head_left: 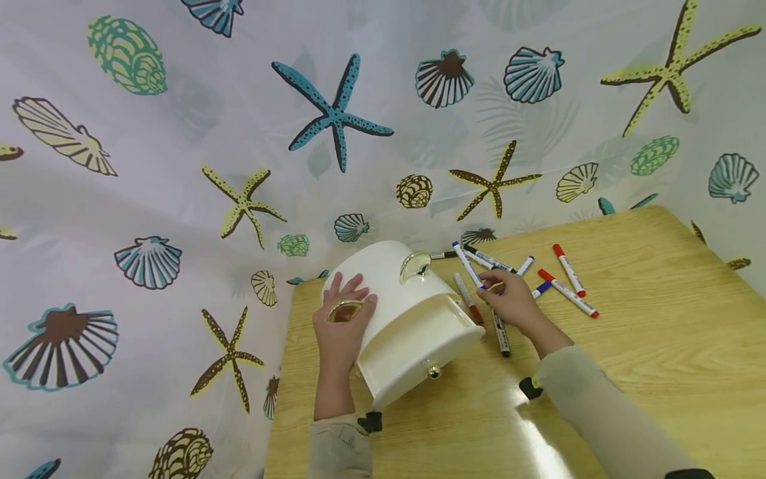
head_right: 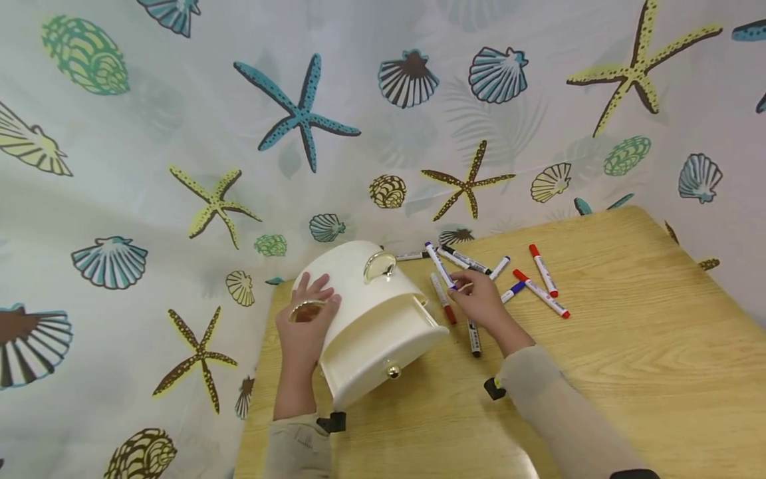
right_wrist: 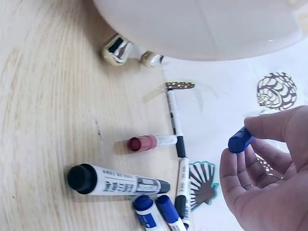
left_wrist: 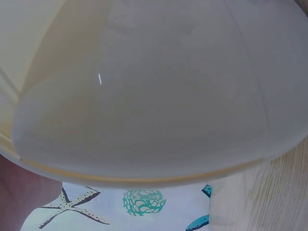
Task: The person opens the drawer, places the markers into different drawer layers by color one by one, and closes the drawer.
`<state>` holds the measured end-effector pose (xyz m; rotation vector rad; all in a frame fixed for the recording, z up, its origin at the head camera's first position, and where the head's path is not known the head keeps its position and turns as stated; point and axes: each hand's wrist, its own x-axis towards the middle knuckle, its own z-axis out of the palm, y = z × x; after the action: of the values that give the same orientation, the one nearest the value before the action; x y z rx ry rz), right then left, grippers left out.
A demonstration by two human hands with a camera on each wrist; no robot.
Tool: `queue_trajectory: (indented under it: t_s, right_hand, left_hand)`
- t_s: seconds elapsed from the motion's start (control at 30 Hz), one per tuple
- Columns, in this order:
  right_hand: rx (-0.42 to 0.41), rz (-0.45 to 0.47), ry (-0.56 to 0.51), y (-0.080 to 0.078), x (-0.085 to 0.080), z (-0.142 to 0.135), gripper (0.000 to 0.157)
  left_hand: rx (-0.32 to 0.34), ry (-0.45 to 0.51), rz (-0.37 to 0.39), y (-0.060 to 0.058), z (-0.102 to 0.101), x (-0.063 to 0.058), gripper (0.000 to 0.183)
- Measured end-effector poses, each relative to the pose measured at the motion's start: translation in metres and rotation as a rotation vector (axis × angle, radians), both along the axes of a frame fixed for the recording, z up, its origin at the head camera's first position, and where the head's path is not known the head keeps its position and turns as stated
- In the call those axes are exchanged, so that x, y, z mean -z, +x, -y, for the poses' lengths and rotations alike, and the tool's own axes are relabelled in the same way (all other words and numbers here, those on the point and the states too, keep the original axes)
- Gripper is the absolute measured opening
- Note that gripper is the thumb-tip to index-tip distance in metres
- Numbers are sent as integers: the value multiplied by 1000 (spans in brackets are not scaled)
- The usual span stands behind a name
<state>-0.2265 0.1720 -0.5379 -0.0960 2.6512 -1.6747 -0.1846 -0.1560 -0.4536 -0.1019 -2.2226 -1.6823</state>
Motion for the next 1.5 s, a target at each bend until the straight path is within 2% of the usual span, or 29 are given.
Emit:
queue_trajectory:
  t_s: [0.33, 0.63, 0.8, 1.2, 1.5]
  right_hand:
    - [-4, 15, -82, 12, -16, -7, 36]
    - [-9, -4, -116, 24, -34, -7, 37]
    - [-19, -47, -131, 31, -49, -4, 37]
    - [-94, -122, -210, 49, -78, 13, 35]
    - [-201, -165, -264, 58, -94, 26, 31]
  left_hand:
    - [16, 24, -26, -1, 1, 0, 19]
    - [11, 25, -1, -1, -1, 0, 21]
    - [3, 16, 16, 0, -2, -2, 22]
    - [-1, 11, 4, 1, -1, -2, 19]
    - [3, 15, 4, 0, -1, 0, 21]
